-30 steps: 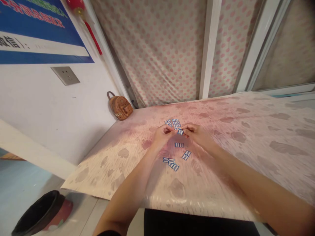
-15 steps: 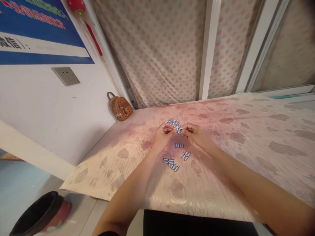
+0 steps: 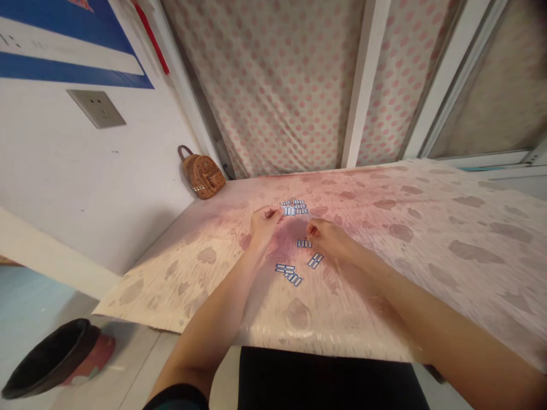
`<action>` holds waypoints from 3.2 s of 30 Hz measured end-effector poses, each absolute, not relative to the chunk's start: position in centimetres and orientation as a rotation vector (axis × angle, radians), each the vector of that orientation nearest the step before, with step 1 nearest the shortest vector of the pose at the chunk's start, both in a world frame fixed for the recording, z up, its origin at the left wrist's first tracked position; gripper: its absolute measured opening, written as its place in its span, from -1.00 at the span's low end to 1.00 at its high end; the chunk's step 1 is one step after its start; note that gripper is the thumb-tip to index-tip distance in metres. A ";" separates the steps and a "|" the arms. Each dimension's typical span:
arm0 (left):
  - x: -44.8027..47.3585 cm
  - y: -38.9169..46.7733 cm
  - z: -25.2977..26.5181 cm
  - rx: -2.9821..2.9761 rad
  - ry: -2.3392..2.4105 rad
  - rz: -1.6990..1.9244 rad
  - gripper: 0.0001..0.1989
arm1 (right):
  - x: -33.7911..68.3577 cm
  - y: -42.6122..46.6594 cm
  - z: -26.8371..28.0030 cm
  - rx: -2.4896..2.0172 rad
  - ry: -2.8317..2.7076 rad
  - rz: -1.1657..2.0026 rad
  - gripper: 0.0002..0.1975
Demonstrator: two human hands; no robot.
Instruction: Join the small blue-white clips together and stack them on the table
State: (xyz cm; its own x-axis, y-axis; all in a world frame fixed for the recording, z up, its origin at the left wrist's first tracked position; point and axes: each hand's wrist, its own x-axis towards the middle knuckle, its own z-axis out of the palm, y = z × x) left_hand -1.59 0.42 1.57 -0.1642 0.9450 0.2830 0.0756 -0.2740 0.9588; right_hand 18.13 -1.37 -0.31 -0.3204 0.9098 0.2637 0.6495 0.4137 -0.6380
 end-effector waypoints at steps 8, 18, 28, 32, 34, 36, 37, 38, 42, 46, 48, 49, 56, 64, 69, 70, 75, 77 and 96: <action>-2.3 0.9 1.1 1.426 1.252 1.563 -0.88 | 17.5 -2.0 -0.4 -1.425 -2.344 0.399 -0.88; -1.3 0.2 1.5 1.453 1.219 1.516 -0.93 | 17.2 -2.5 0.7 -1.294 -2.182 0.515 -0.86; 0.1 -0.6 1.2 1.528 1.140 1.413 -0.89 | 18.1 -2.7 2.4 -1.323 -1.813 0.504 -0.79; 0.1 -0.5 1.1 1.536 1.147 1.374 -0.88 | 18.3 -2.7 2.6 -1.378 -1.823 0.464 -0.79; 0.1 -0.6 1.1 1.540 1.147 1.346 -0.88 | 18.3 -2.6 2.6 -1.377 -1.850 0.432 -0.80; 0.1 -0.7 1.1 1.534 1.140 1.324 -0.87 | 18.4 -2.6 2.5 -1.369 -1.877 0.399 -0.80; 0.2 -0.7 1.1 1.529 1.135 1.316 -0.87 | 18.4 -2.5 2.4 -1.372 -1.884 0.385 -0.79; 0.2 -0.7 1.1 1.523 1.130 1.307 -0.87 | 18.4 -2.5 2.4 -1.379 -1.889 0.374 -0.79; 0.3 -0.7 1.0 1.491 1.113 1.270 -0.88 | 18.3 -2.5 2.3 -1.408 -1.883 0.362 -0.78; 0.5 -0.6 1.0 1.445 1.110 1.247 -0.85 | 18.2 -2.6 2.5 -1.396 -1.885 0.366 -0.78; 0.5 -0.6 1.0 1.434 1.106 1.239 -0.82 | 18.2 -2.6 2.5 -1.394 -1.888 0.371 -0.77; 0.5 -0.6 1.0 1.432 1.104 1.237 -0.81 | 18.3 -2.6 2.5 -1.393 -1.893 0.372 -0.77; 0.4 -1.1 1.7 1.369 1.128 1.237 -0.85 | 18.4 -2.2 1.8 -1.341 -1.861 0.333 -0.86; 0.0 -1.3 2.0 1.271 1.017 1.252 -0.83 | 18.3 -2.4 1.9 -1.214 -1.962 0.279 -0.77; -1.3 -0.2 2.1 1.273 1.156 1.468 -0.91 | 17.7 -3.0 2.1 -1.245 -1.897 0.397 -0.86; -1.7 0.0 2.2 1.255 1.170 1.497 -0.92 | 17.3 -3.4 2.1 -1.215 -1.986 0.465 -0.89; -2.8 0.5 2.6 1.179 1.208 1.549 -0.93 | 15.0 -5.9 2.2 -1.148 -2.412 0.700 -0.85; -2.8 0.5 2.6 1.190 1.213 1.553 -0.94 | 14.3 -6.6 2.2 -1.126 -2.508 0.701 -0.83; -2.8 0.7 2.2 1.219 1.221 1.504 -0.93 | 17.0 -4.3 2.2 -1.176 -2.364 0.488 -0.87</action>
State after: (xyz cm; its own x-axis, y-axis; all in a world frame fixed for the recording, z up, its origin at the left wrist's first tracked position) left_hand -2.75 0.69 2.23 -0.1878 0.9659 0.1784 -0.0236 -0.1860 0.9823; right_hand 17.00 -4.25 2.21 -0.5333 0.8120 0.2372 0.6516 0.5731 -0.4969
